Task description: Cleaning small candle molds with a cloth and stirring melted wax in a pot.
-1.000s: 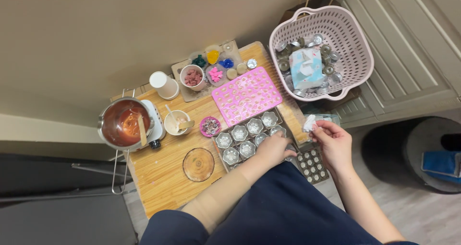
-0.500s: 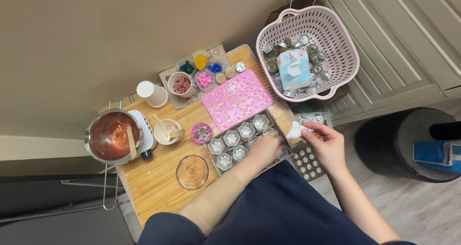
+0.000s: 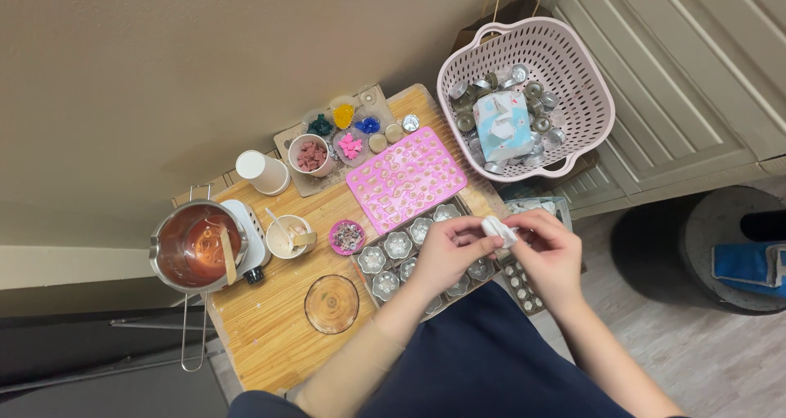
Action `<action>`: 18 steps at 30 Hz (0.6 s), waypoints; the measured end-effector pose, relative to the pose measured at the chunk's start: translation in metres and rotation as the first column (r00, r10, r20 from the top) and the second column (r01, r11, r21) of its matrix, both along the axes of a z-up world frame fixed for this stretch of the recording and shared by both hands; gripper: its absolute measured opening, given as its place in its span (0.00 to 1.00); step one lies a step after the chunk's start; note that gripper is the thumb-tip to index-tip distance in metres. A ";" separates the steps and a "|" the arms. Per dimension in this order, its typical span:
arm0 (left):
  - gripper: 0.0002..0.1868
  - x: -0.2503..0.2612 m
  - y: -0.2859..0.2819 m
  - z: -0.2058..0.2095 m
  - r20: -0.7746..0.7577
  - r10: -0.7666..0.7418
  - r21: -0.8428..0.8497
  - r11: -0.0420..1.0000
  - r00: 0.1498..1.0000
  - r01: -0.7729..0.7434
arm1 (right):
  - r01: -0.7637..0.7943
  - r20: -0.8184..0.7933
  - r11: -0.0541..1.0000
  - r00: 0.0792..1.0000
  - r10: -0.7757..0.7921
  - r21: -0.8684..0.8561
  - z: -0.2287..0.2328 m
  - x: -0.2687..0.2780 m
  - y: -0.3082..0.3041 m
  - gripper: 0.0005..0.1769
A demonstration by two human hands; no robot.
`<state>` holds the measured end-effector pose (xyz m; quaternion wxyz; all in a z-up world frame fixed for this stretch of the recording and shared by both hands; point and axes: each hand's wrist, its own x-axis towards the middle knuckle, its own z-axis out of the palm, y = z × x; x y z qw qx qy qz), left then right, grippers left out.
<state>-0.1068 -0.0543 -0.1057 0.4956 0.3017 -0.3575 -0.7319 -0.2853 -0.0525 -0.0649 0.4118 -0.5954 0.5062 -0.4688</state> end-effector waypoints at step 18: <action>0.12 -0.025 -0.052 0.026 0.073 0.216 -0.103 0.973 0.974 -0.208 | -0.534 0.772 0.819 0.605 0.197 0.209 -0.009 -0.045 -0.067 0.28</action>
